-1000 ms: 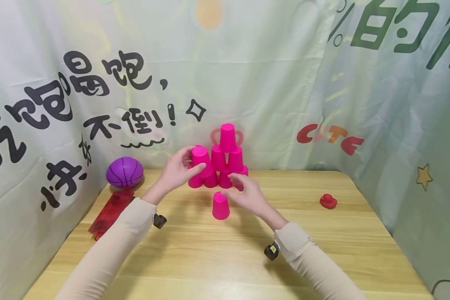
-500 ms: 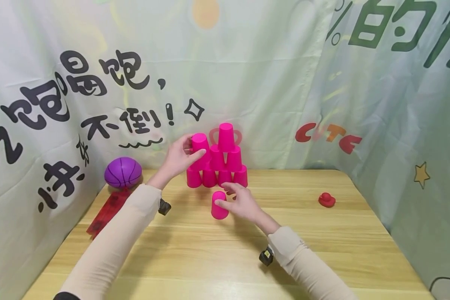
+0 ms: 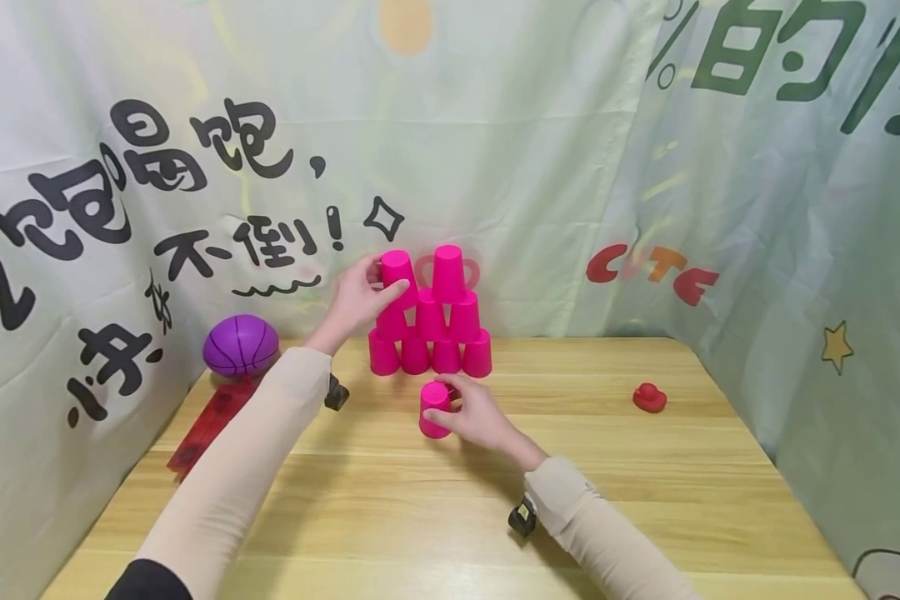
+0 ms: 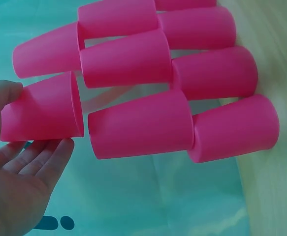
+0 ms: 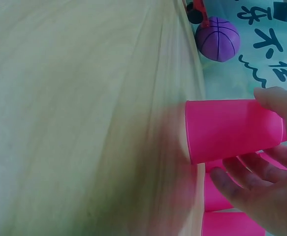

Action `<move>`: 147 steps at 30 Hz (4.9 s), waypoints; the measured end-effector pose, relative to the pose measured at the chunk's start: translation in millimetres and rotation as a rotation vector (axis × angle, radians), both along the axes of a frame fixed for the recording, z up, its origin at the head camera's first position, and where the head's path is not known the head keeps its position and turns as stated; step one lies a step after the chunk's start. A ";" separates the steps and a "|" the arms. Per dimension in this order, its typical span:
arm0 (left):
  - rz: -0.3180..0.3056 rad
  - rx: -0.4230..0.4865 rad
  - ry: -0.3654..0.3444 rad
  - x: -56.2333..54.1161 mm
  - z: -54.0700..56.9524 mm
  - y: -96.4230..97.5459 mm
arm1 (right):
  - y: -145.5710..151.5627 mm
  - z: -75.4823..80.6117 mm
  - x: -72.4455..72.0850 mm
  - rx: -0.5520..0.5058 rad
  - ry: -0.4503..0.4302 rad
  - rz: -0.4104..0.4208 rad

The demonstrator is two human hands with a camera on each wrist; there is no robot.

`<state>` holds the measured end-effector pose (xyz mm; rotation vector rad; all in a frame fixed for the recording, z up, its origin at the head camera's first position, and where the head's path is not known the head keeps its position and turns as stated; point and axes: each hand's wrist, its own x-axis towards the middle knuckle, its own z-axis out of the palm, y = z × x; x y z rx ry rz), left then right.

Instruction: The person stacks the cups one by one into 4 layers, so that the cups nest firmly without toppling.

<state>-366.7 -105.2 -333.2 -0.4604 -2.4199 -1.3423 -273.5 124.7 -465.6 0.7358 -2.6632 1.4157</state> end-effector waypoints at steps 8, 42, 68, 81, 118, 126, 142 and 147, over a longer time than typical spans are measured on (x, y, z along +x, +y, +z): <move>0.034 -0.007 -0.018 -10.4 0.6 4.0 | -0.5 -5.4 -1.7 0.021 0.006 0.022; 0.023 -0.040 -0.094 -16.9 3.1 8.8 | 0.6 -7.7 2.2 0.023 -0.036 0.037; -0.068 -0.051 -0.280 -12.4 -76.1 -59.8 | 19.8 47.0 0.0 -0.037 0.037 -0.094; -0.035 -0.093 -0.258 -11.7 -106.0 -61.8 | 23.1 115.6 -12.7 -0.107 0.072 -0.088; 0.017 -0.047 -0.279 -12.7 -113.3 -56.7 | -13.5 216.8 -101.9 -0.049 0.097 -0.228; 0.020 -0.042 -0.300 -12.1 -111.6 -57.9 | -24.9 221.6 -109.1 -0.019 0.089 -0.225; 0.037 -0.048 -0.313 -13.7 -114.2 -55.8 | -27.8 221.0 -115.3 0.031 0.101 -0.254; 0.028 -0.042 -0.319 -14.6 -113.6 -53.2 | -26.1 221.2 -116.1 0.032 0.094 -0.272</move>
